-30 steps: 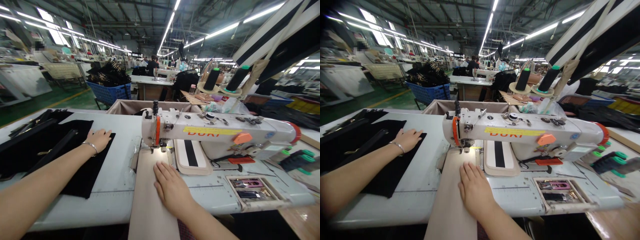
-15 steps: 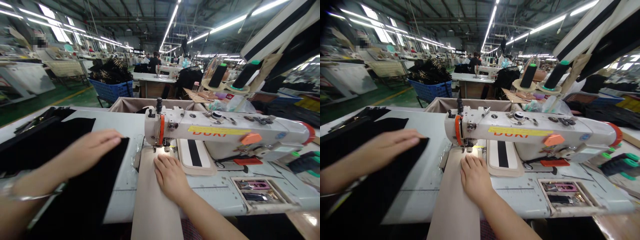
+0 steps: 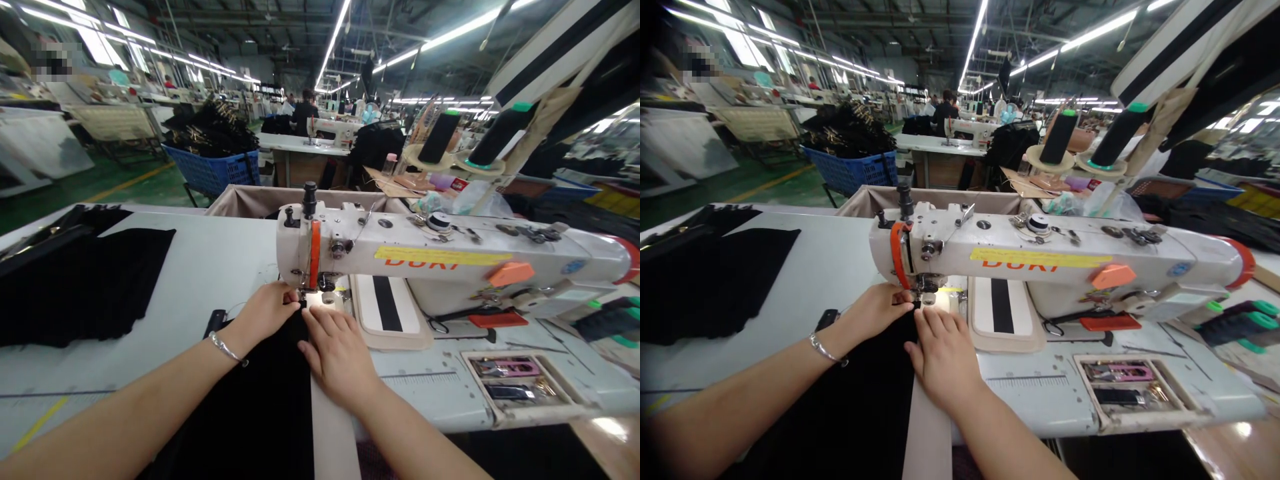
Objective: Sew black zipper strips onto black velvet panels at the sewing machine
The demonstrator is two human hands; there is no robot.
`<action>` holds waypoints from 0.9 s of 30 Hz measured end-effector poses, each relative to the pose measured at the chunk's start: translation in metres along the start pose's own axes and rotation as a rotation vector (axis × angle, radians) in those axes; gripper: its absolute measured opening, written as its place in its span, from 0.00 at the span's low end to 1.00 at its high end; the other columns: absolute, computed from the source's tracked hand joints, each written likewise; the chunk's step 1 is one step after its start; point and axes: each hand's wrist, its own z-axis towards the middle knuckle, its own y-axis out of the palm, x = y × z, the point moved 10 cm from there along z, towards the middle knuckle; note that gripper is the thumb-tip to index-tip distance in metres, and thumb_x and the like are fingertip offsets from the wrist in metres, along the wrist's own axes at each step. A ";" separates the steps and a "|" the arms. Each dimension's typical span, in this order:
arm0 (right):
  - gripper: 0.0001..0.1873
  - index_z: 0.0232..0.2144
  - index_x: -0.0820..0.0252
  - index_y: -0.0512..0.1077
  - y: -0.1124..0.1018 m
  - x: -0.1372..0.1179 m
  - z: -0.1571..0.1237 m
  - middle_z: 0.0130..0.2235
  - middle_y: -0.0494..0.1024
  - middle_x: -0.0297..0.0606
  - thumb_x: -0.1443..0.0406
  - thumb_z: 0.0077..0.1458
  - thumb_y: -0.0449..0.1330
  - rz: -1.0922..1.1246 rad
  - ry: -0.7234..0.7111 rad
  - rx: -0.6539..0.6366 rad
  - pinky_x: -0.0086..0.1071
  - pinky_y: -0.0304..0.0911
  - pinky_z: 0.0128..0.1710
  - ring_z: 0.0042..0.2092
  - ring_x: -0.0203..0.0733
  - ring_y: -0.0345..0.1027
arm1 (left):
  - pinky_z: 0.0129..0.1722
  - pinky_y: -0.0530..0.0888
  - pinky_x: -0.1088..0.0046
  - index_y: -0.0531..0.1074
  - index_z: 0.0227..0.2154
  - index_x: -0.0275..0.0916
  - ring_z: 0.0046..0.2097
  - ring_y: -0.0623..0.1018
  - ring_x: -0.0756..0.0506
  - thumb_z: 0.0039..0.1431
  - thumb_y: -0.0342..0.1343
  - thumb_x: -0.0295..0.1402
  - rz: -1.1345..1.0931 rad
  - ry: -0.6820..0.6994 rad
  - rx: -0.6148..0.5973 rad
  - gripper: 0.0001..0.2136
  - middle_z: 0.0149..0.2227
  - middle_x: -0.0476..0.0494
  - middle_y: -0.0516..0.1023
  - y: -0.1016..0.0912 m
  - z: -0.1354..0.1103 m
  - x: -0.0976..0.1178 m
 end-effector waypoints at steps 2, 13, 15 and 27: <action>0.27 0.64 0.58 0.58 0.001 0.001 0.000 0.61 0.66 0.41 0.55 0.66 0.52 0.002 0.008 -0.007 0.46 0.51 0.61 0.60 0.50 0.58 | 0.34 0.73 0.70 0.74 0.30 0.39 0.33 0.80 0.43 0.54 0.56 0.30 0.017 -0.008 0.005 0.03 0.30 0.45 0.81 0.002 0.001 0.000; 0.29 0.64 0.54 0.57 0.002 0.003 0.001 0.60 0.68 0.42 0.54 0.65 0.54 -0.028 0.026 0.006 0.46 0.54 0.58 0.58 0.50 0.59 | 0.38 0.74 0.67 0.74 0.31 0.37 0.36 0.80 0.41 0.56 0.55 0.28 0.083 -0.004 0.052 0.04 0.32 0.42 0.80 -0.002 0.005 0.001; 0.27 0.63 0.53 0.60 0.002 0.003 0.000 0.60 0.68 0.41 0.54 0.65 0.55 -0.019 0.014 0.005 0.46 0.54 0.58 0.58 0.50 0.59 | 0.44 0.74 0.65 0.74 0.34 0.37 0.41 0.79 0.41 0.58 0.54 0.27 0.099 0.035 0.071 0.04 0.38 0.40 0.80 -0.004 -0.005 0.007; 0.26 0.61 0.54 0.63 0.002 0.003 0.000 0.58 0.69 0.40 0.54 0.63 0.56 0.009 0.014 0.012 0.46 0.55 0.59 0.58 0.50 0.60 | 0.66 0.59 0.54 0.68 0.55 0.38 0.63 0.66 0.43 0.67 0.48 0.27 0.199 0.317 -0.011 0.16 0.60 0.40 0.70 0.013 -0.052 0.018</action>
